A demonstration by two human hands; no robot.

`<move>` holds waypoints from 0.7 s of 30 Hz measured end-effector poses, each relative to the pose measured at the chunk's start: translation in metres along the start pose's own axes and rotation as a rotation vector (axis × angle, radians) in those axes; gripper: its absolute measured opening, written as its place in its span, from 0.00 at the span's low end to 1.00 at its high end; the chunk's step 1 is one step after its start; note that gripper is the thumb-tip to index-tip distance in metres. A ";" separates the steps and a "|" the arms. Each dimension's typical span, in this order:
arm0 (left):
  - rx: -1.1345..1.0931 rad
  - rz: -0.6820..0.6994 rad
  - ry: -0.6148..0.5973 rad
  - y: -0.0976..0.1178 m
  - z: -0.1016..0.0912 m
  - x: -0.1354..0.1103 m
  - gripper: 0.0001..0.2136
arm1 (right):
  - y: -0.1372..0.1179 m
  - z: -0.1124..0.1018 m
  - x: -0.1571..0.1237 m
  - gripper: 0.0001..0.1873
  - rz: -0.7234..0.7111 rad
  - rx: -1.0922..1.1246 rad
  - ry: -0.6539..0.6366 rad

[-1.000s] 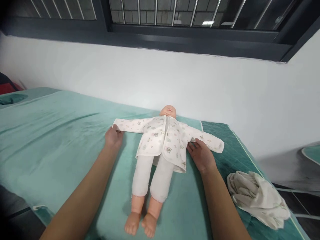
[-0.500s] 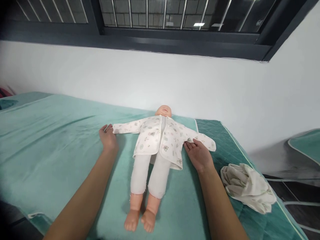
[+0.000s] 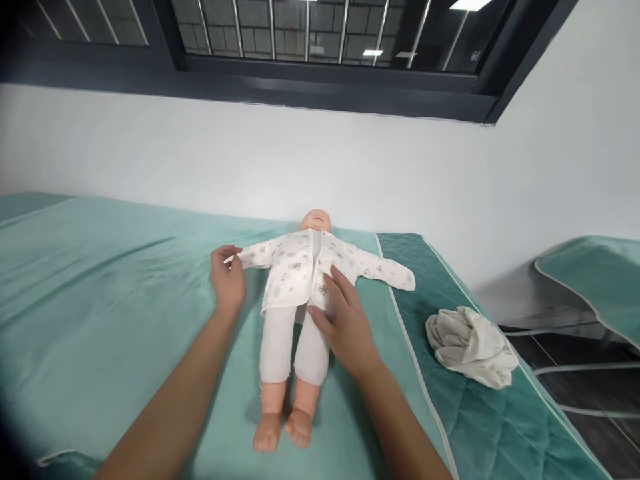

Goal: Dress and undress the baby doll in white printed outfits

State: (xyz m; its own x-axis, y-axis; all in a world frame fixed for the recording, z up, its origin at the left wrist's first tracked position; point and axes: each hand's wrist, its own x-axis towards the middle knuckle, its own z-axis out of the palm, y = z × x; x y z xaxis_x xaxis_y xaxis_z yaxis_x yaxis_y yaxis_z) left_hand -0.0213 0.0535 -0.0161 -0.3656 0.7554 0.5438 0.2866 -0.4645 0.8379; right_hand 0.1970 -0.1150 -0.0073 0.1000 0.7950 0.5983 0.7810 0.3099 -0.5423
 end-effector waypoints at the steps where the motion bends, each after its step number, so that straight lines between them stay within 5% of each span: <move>1: -0.008 -0.013 -0.003 0.000 0.000 0.000 0.12 | -0.004 0.003 0.004 0.27 -0.014 -0.046 0.012; 6: -0.044 -0.044 -0.018 -0.001 0.002 0.001 0.12 | -0.012 0.009 0.014 0.17 -0.034 -0.040 0.090; 11: -0.080 -0.041 -0.033 -0.001 0.003 0.001 0.11 | -0.020 0.008 0.002 0.17 -0.146 0.043 0.016; 16: -0.140 -0.072 -0.099 -0.004 0.004 0.000 0.10 | -0.024 -0.005 -0.029 0.20 -0.130 0.068 -0.052; 21: -0.169 -0.118 -0.298 -0.006 0.008 -0.002 0.11 | -0.011 -0.035 -0.076 0.28 0.003 -0.003 -0.102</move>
State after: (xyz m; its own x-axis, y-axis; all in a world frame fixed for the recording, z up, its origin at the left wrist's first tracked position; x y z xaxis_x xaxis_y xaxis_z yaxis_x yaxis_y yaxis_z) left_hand -0.0155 0.0588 -0.0227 -0.1062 0.8982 0.4267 0.0980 -0.4176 0.9034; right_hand 0.2027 -0.1966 -0.0262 0.0390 0.8447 0.5338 0.7828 0.3061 -0.5417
